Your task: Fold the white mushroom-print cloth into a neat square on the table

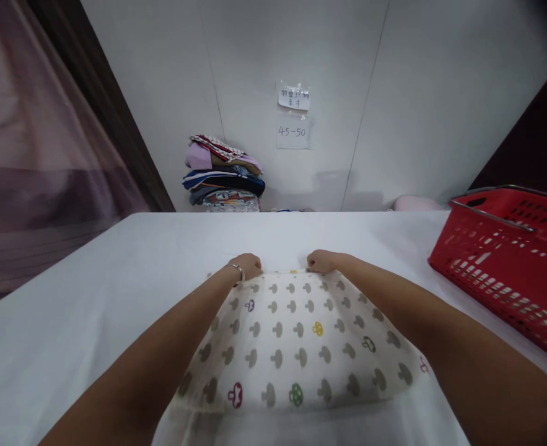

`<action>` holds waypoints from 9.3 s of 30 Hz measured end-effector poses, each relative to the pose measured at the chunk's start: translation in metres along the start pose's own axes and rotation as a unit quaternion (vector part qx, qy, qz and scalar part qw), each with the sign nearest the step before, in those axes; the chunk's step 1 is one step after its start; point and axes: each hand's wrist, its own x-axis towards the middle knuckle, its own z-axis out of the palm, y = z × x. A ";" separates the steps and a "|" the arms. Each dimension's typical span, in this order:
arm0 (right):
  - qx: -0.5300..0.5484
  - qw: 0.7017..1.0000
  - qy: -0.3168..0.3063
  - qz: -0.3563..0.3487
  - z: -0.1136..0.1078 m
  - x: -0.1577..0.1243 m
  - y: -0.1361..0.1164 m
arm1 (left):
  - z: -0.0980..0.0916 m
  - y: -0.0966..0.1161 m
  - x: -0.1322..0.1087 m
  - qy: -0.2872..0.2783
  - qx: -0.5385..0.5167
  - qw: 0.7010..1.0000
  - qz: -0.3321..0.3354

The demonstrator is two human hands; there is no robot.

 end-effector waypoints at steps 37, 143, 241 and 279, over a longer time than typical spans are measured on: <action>0.393 0.844 0.295 0.213 0.090 -0.257 0.014 | 0.053 -0.051 -0.251 0.202 -0.319 0.902 -0.212; -0.001 0.984 0.176 0.003 0.021 -0.082 0.004 | 0.004 -0.094 -0.066 0.024 -0.115 0.984 -0.132; 0.195 0.967 -0.044 -0.159 0.058 0.122 -0.248 | 0.071 -0.051 -0.248 0.151 -0.208 0.920 -0.296; 0.213 0.909 0.254 0.252 0.047 -0.123 0.069 | 0.006 -0.064 -0.062 0.078 -0.050 0.992 -0.080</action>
